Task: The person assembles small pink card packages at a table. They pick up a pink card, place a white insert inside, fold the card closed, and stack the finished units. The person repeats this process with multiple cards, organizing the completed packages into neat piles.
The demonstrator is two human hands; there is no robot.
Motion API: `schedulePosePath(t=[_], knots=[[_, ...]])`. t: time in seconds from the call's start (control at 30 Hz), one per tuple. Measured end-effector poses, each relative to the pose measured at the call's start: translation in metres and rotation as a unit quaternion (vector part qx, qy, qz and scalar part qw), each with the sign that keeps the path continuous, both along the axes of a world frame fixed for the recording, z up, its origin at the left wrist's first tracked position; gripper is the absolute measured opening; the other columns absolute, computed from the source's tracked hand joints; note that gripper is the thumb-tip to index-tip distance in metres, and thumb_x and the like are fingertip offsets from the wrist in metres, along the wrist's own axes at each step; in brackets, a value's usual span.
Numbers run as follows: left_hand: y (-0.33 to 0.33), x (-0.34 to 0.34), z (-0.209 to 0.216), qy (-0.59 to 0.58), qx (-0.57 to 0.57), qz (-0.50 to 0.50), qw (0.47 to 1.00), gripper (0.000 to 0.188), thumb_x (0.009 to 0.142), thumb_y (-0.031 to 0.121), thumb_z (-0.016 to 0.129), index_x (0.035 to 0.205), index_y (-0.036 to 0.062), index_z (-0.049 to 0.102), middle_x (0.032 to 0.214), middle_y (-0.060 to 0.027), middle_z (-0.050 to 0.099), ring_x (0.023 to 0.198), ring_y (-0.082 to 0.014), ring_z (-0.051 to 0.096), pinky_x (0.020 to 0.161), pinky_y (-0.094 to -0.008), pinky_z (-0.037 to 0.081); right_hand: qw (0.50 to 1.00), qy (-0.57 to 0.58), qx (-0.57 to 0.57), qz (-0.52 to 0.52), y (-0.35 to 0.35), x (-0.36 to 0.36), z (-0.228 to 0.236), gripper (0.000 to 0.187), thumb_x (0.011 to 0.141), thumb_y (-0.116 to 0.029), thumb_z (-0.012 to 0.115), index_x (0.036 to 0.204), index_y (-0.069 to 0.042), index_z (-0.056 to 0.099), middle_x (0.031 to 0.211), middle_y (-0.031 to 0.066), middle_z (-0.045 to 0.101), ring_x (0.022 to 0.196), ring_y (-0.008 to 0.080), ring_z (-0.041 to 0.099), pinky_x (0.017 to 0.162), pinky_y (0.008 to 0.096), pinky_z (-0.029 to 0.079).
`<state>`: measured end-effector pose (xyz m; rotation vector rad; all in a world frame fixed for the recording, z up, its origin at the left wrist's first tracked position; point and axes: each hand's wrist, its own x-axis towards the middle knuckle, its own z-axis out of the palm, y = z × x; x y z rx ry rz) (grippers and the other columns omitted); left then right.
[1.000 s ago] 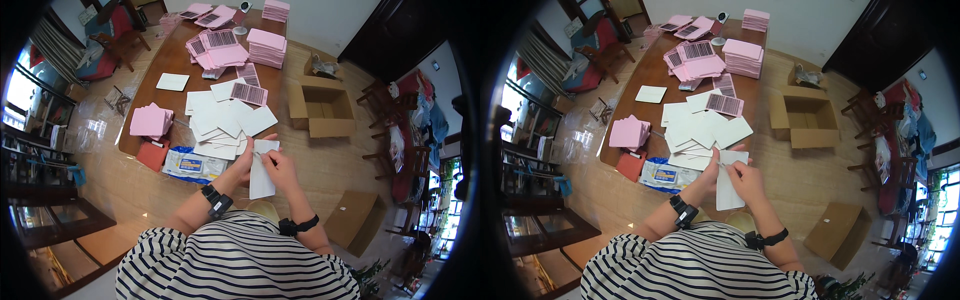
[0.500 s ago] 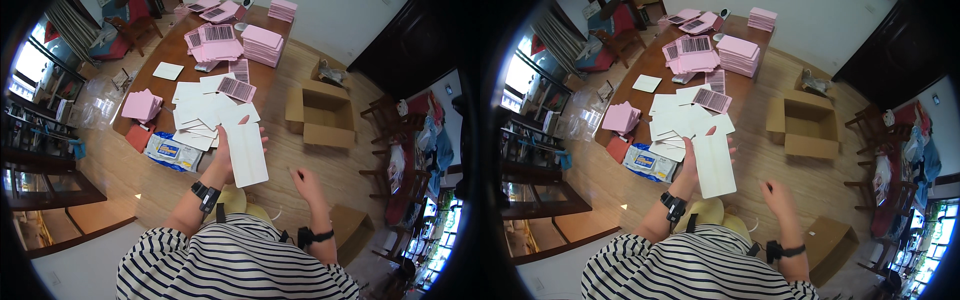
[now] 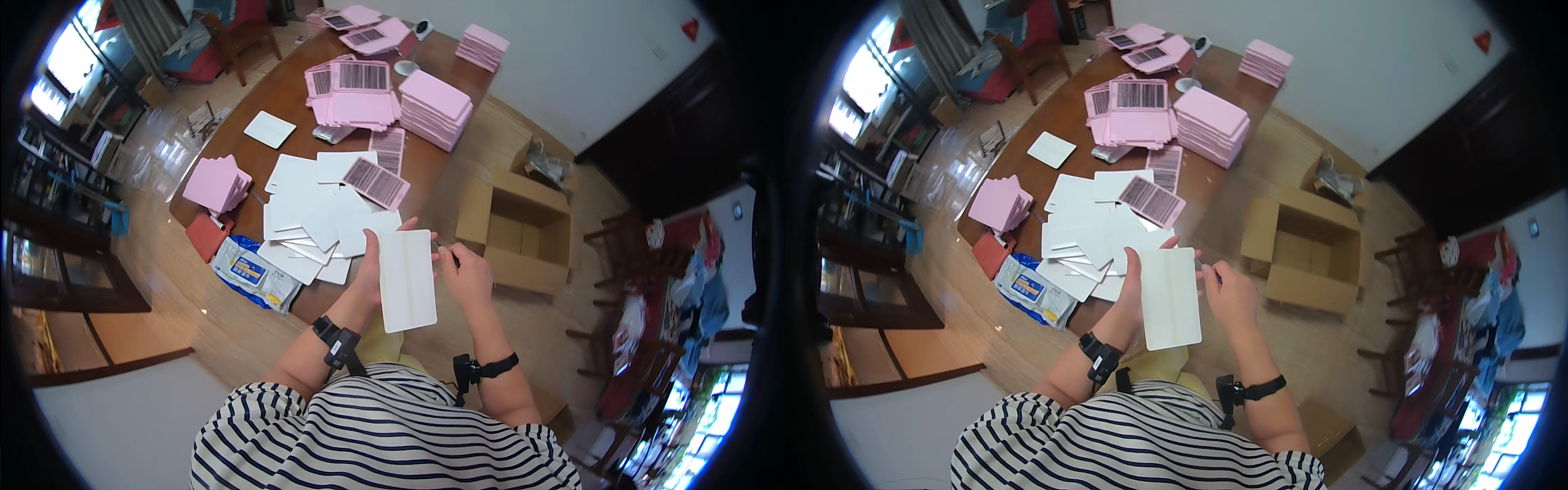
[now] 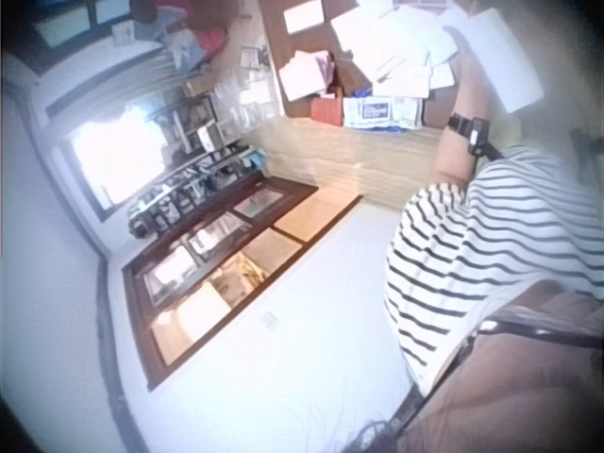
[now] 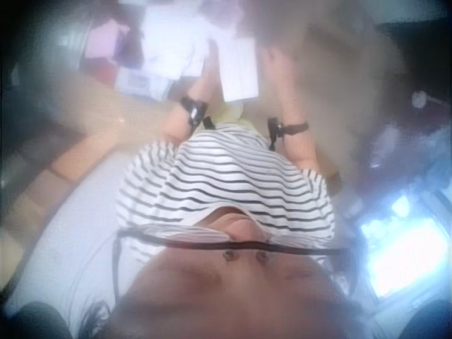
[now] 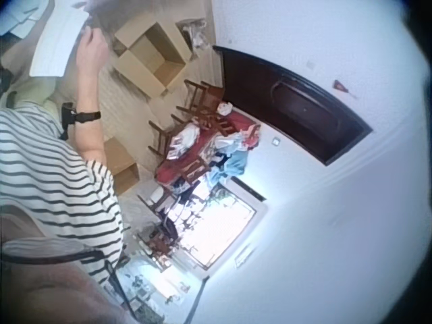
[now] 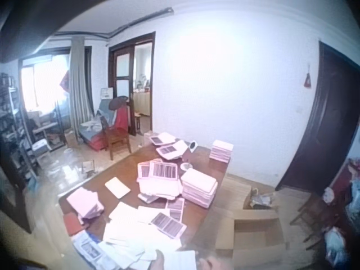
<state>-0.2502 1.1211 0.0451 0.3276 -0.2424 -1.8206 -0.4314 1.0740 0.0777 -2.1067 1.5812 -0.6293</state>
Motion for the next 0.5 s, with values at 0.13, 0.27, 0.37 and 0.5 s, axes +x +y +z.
schedulePosePath(t=[0.13,0.27,0.37,0.5], knots=[[-0.027,0.012,-0.005,0.009,0.032,0.035,0.999,0.096,0.091,0.085,0.015,0.161,0.0200,0.027,0.154,-0.0155,0.045,0.127,-0.0358,0.058,0.103,-0.0569,0.051,0.996,0.013,0.003,0.086,-0.040,0.010,0.002,0.030,0.096,-0.034,0.066,0.085,-0.006,0.068,0.076,0.0147,0.067,0.069,0.0344,0.066,0.060,0.0445,0.049],[-0.048,0.039,-0.012,-0.025,0.030,0.083,0.996,0.095,0.093,0.083,0.014,0.161,0.0182,0.028,0.153,-0.0158,0.047,0.126,-0.0349,0.058,0.102,-0.0561,0.051,0.983,-0.020,0.007,0.185,-0.060,0.034,-0.002,0.024,0.094,-0.030,0.068,0.083,-0.008,0.067,0.075,0.0121,0.067,0.067,0.0347,0.065,0.059,0.0448,0.049],[-0.049,0.055,-0.012,0.026,0.012,0.121,0.992,0.095,0.093,0.083,0.012,0.162,0.0176,0.027,0.153,-0.0159,0.047,0.127,-0.0353,0.058,0.101,-0.0566,0.052,0.990,-0.030,0.049,0.126,-0.083,0.050,-0.005,0.023,0.095,-0.028,0.068,0.085,-0.007,0.067,0.077,0.0132,0.067,0.067,0.0341,0.065,0.059,0.0434,0.050],[-0.050,0.068,-0.007,0.018,0.029,0.155,0.987,0.097,0.092,0.084,0.010,0.162,0.0179,0.025,0.153,-0.0162,0.047,0.128,-0.0358,0.057,0.102,-0.0575,0.051,0.983,-0.059,0.023,0.175,-0.107,0.082,-0.009,0.024,0.096,-0.028,0.067,0.085,-0.006,0.066,0.077,0.0144,0.066,0.065,0.0344,0.065,0.058,0.0431,0.049]])
